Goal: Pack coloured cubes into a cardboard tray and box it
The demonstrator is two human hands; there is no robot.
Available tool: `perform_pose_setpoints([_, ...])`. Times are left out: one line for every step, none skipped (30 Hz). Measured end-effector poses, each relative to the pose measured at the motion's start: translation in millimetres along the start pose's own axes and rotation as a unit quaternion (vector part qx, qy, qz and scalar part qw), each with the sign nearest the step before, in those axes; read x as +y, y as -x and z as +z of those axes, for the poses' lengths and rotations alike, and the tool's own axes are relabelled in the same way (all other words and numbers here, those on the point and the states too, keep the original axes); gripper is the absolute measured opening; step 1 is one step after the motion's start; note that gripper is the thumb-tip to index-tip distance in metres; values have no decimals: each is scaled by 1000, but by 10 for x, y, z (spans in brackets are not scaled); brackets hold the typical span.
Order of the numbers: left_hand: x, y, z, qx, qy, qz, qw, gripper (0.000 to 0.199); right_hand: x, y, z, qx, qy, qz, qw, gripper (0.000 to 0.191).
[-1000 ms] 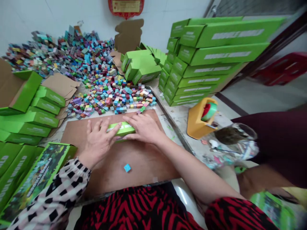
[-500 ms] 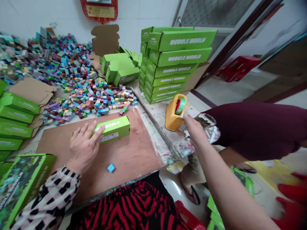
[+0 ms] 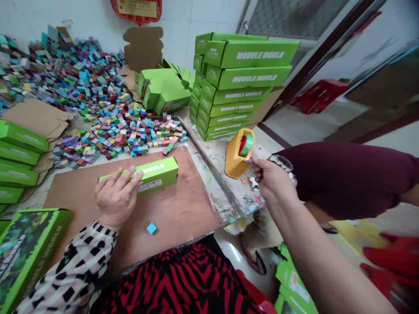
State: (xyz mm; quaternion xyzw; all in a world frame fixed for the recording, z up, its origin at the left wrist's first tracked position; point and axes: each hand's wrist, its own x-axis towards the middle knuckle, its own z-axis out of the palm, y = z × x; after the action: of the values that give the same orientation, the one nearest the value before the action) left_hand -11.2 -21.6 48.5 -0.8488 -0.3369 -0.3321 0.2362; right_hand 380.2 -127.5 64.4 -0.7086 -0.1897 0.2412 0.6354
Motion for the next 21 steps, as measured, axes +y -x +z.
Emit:
perform_pose_setpoints([-1,3,2,-2,1,-2,1000,36,13,86,12,-2,-6,25,1000,26])
perform_pose_setpoints([-1,8,4,-4,2,-5,1000,36,38,169,26,-4,-8,46,999,28])
perform_pose_setpoints([-1,14,8,-5,4,-7,1000,36,72,244,40,-7,-8,60,998,30])
perform_pose_setpoints([-1,20,12,-6,5,-10,1000,36,113,306,52,-9,-5,69,998,32])
perform_pose_setpoints([-2,26,15,-8,7,-12,1000,37,157,350,58,-9,1,74,997,34])
perform_pose_setpoints([-2,32,19,-9,9,-15,1000,37,201,376,57,-4,11,75,997,36])
perform_pose_setpoints([-3,37,21,-12,11,-18,1000,38,241,383,50,4,23,73,997,37])
perform_pose_setpoints([-4,40,22,-17,14,-21,1000,39,276,373,34,12,38,68,997,37])
perform_pose_setpoints([-4,43,21,-23,18,-23,999,40,306,351,12,19,54,62,996,37])
perform_pose_setpoints([-4,44,19,-28,22,-25,999,41,330,323,-17,22,72,58,995,37])
perform_pose_setpoints([-4,44,15,-33,26,-28,999,41,351,293,-51,23,91,57,994,36])
perform_pose_setpoints([-3,45,9,-38,32,-30,998,42,367,268,-88,20,111,59,992,35])
perform_pose_setpoints([0,46,2,-43,39,-34,998,42,378,253,-126,18,131,61,989,34])
perform_pose_setpoints([3,48,-6,-49,48,-39,997,43,382,250,-161,18,150,63,987,31])
perform_pose_setpoints([8,51,-14,-56,59,-43,996,43,377,262,-189,23,168,59,984,30])
perform_pose_setpoints([13,55,-21,-61,69,-51,994,43,361,289,-205,30,185,49,981,29])
perform_pose_setpoints([17,58,-27,-63,74,-62,993,42,331,333,-201,38,200,33,978,28])
perform_pose_setpoints([21,62,-30,-60,75,-70,993,42,287,395,-171,43,213,12,976,28])
perform_pose_setpoints([24,64,-29,-54,72,-75,993,40,230,475,-111,37,224,-11,974,29])
perform_pose_setpoints([25,64,-25,-43,69,-74,994,39,163,575,-17,21,228,-28,973,29])
perform_pose_setpoints([26,63,-19,-28,65,-70,995,37,92,693,111,-17,225,-45,973,31])
